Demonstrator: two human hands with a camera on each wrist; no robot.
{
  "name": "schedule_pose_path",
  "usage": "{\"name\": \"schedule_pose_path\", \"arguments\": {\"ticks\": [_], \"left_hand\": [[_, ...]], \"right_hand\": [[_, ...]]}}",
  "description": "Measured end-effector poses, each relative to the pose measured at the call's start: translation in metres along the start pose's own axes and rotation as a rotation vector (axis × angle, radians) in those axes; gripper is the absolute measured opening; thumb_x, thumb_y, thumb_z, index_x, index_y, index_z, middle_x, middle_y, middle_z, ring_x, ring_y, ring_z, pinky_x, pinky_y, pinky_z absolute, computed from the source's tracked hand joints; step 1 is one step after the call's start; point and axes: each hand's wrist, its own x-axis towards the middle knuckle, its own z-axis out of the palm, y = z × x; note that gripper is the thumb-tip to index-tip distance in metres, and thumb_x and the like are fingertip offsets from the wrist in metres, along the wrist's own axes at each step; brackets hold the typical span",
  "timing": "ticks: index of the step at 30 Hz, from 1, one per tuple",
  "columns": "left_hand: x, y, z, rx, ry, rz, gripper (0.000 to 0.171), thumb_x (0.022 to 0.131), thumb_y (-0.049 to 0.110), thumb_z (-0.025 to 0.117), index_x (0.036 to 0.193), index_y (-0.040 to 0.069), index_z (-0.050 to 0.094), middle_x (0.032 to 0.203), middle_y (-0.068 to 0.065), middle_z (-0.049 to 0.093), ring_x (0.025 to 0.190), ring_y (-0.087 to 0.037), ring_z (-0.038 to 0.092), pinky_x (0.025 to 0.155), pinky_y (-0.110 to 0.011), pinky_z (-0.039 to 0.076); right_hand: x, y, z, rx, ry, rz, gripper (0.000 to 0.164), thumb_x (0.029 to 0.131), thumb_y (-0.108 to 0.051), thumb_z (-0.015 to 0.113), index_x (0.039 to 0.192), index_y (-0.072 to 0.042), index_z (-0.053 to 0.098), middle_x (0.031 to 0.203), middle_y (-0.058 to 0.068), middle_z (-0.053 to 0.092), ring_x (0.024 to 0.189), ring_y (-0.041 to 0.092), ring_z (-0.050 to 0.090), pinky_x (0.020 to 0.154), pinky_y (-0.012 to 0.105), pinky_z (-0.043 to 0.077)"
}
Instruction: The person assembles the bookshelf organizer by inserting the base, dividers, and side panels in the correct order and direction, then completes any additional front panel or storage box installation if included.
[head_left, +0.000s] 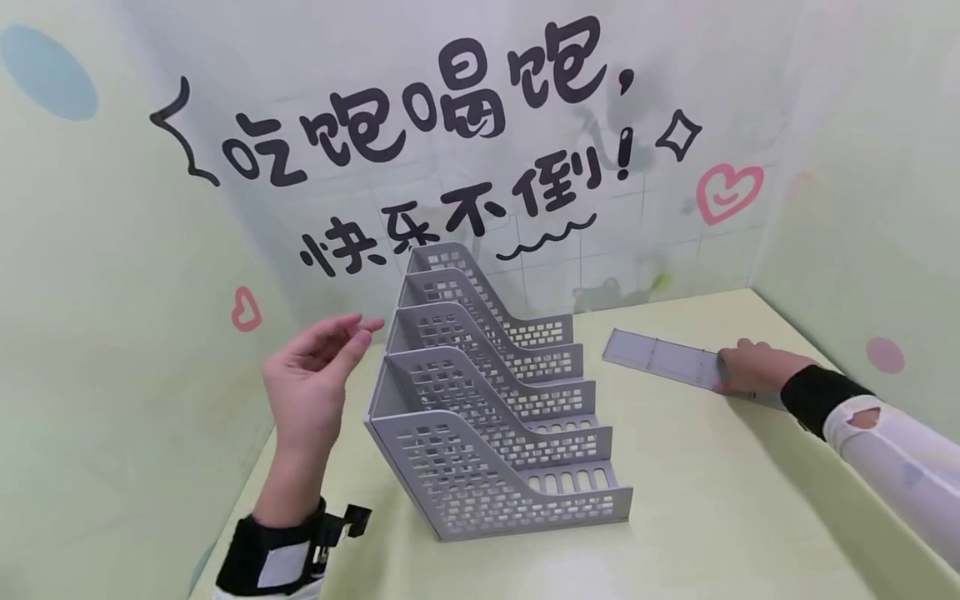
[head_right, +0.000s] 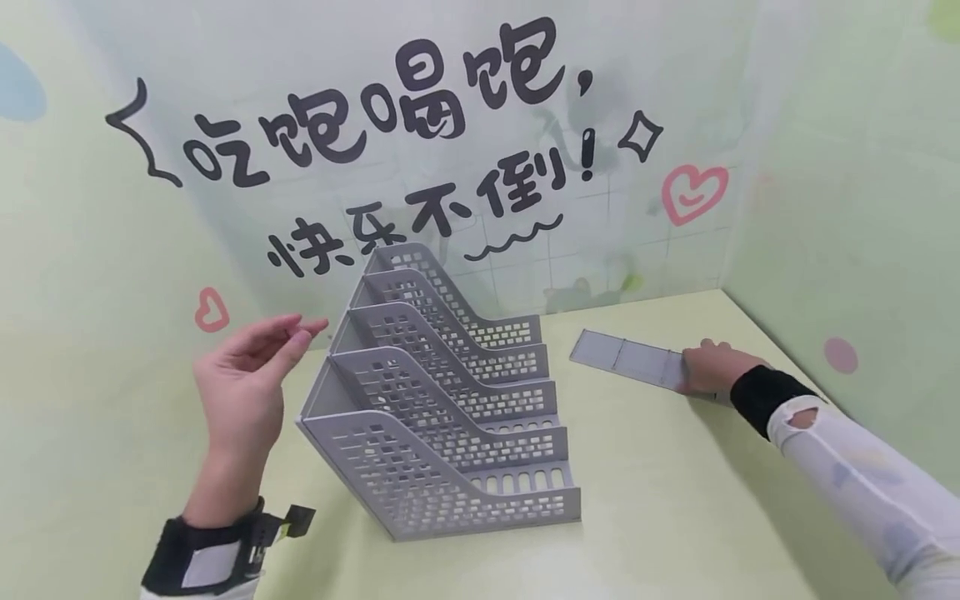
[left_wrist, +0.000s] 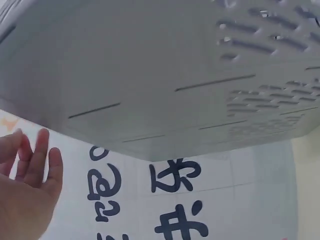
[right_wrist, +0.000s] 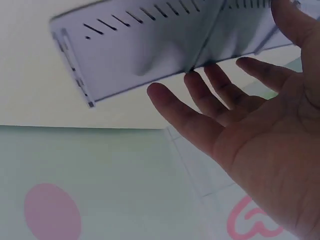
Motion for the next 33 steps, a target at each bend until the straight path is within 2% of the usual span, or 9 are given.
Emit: {"name": "schedule_pose_path", "arguments": {"ticks": [3, 5, 7, 10, 13, 19, 22, 25, 33], "left_hand": [[-0.011, -0.01, 0.004, -0.091, -0.22, 0.171, 0.027, 0.106, 0.001, 0.059, 0.128, -0.011, 0.069, 0.117, -0.009, 0.082, 0.117, -0.021, 0.077, 0.115, -0.031, 0.054], [-0.018, -0.017, 0.007, -0.07, -0.374, 0.281, 0.037, 0.112, 0.013, 0.047, 0.134, -0.012, 0.064, 0.129, -0.01, 0.078, 0.133, -0.026, 0.068, 0.132, -0.039, 0.035], [-0.024, -0.023, 0.011, 0.006, -0.444, 0.365, 0.04, 0.11, 0.018, 0.045, 0.13, -0.01, 0.066, 0.133, -0.008, 0.075, 0.139, -0.029, 0.061, 0.136, -0.046, 0.024], [-0.033, -0.029, 0.019, 0.098, -0.381, 0.396, 0.028, 0.099, 0.009, 0.05, 0.105, -0.008, 0.072, 0.12, -0.004, 0.076, 0.135, -0.027, 0.059, 0.136, -0.052, 0.017], [-0.038, -0.033, 0.024, 0.077, -0.287, 0.36, 0.016, 0.088, -0.003, 0.049, 0.082, -0.005, 0.064, 0.102, -0.003, 0.072, 0.128, -0.027, 0.06, 0.135, -0.055, 0.017], [-0.042, -0.036, 0.025, 0.024, -0.234, 0.327, 0.017, 0.085, -0.005, 0.048, 0.069, 0.001, 0.05, 0.095, 0.0, 0.068, 0.125, -0.028, 0.061, 0.136, -0.054, 0.017], [-0.043, -0.036, 0.023, 0.0, -0.227, 0.327, 0.018, 0.084, -0.006, 0.047, 0.068, 0.001, 0.048, 0.095, 0.0, 0.068, 0.125, -0.028, 0.061, 0.135, -0.053, 0.018], [-0.044, -0.036, 0.021, -0.031, -0.213, 0.329, 0.019, 0.084, -0.008, 0.046, 0.067, 0.001, 0.047, 0.094, 0.0, 0.068, 0.125, -0.028, 0.06, 0.135, -0.053, 0.017], [-0.045, -0.036, 0.023, -0.061, -0.212, 0.305, 0.019, 0.084, -0.007, 0.046, 0.067, 0.0, 0.047, 0.095, 0.001, 0.068, 0.126, -0.029, 0.059, 0.136, -0.053, 0.015]], "right_hand": [[-0.006, 0.002, 0.004, 0.009, -0.01, 0.043, 0.044, 0.094, -0.036, 0.077, 0.098, 0.005, 0.06, 0.083, 0.016, 0.054, 0.076, 0.032, 0.054, 0.067, 0.046, 0.048], [-0.01, 0.0, 0.005, 0.015, -0.029, 0.069, 0.049, 0.093, -0.039, 0.077, 0.097, 0.006, 0.058, 0.082, 0.015, 0.054, 0.077, 0.032, 0.054, 0.068, 0.046, 0.049], [-0.015, -0.001, 0.005, 0.026, -0.054, 0.075, 0.056, 0.093, -0.044, 0.077, 0.097, 0.009, 0.056, 0.082, 0.015, 0.055, 0.076, 0.031, 0.056, 0.069, 0.046, 0.051], [-0.024, -0.002, 0.008, 0.087, -0.098, 0.095, 0.069, 0.092, -0.052, 0.077, 0.097, 0.011, 0.051, 0.081, 0.012, 0.052, 0.073, 0.028, 0.057, 0.065, 0.041, 0.052], [-0.031, -0.006, 0.014, 0.199, -0.146, 0.129, 0.07, 0.09, -0.06, 0.077, 0.088, 0.005, 0.053, 0.075, 0.006, 0.048, 0.063, 0.021, 0.053, 0.053, 0.032, 0.047], [-0.044, -0.023, 0.019, 0.449, -0.23, 0.226, 0.054, 0.097, -0.057, 0.071, 0.084, -0.006, 0.058, 0.07, 0.002, 0.063, 0.057, 0.013, 0.058, 0.049, 0.023, 0.046], [-0.044, -0.032, 0.008, 0.491, -0.167, 0.171, 0.04, 0.106, -0.036, 0.061, 0.09, 0.001, 0.059, 0.072, 0.005, 0.064, 0.059, 0.014, 0.061, 0.051, 0.027, 0.053], [-0.039, -0.045, -0.011, 0.516, -0.06, 0.094, 0.027, 0.106, -0.019, 0.05, 0.09, 0.001, 0.057, 0.07, 0.004, 0.056, 0.06, 0.014, 0.059, 0.054, 0.03, 0.056], [-0.029, -0.108, -0.062, 0.598, 0.199, -0.001, 0.036, 0.1, -0.014, 0.048, 0.066, -0.017, 0.038, 0.057, -0.008, 0.034, 0.054, 0.011, 0.046, 0.054, 0.029, 0.048]]}}
